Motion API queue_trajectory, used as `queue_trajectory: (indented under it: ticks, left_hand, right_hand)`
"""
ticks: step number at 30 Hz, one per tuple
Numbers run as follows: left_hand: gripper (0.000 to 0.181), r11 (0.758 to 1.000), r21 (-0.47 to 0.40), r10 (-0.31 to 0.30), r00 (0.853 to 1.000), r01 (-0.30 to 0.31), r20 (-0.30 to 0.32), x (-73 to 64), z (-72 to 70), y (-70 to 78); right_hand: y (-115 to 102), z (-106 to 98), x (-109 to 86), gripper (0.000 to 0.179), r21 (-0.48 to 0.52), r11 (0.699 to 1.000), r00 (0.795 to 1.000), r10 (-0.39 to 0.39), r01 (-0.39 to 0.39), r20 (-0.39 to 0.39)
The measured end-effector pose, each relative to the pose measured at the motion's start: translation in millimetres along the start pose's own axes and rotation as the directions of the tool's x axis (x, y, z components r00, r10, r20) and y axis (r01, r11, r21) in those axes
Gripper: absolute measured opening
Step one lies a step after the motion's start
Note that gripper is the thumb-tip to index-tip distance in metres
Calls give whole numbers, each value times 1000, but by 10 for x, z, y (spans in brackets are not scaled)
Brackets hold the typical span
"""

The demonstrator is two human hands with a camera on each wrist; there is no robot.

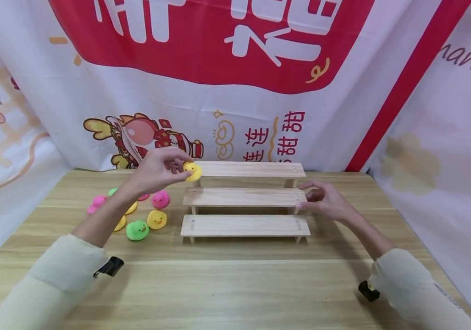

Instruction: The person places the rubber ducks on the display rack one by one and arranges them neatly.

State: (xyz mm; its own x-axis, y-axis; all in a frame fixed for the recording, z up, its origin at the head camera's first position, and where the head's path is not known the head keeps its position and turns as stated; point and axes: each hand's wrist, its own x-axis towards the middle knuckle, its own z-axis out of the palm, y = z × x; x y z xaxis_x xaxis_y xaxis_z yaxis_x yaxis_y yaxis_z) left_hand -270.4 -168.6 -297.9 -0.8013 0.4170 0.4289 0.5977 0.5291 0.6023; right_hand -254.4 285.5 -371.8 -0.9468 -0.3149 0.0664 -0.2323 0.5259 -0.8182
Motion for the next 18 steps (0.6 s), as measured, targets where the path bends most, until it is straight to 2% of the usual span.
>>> queue_trajectory:
  ticks: [6, 18]
  left_hand:
    - [23, 1000, -31, 3, 1000, -2, 13, 120, 131, 81]
    - [24, 989, -147, 28, 999, -25, 17, 315, 364, 142]
  right_hand:
    - [-4, -3, 1, 52, -2, 1000, 1000, 14, -14, -1]
    - [-23, -9, 6, 53, -22, 999, 999, 31, -31, 6]
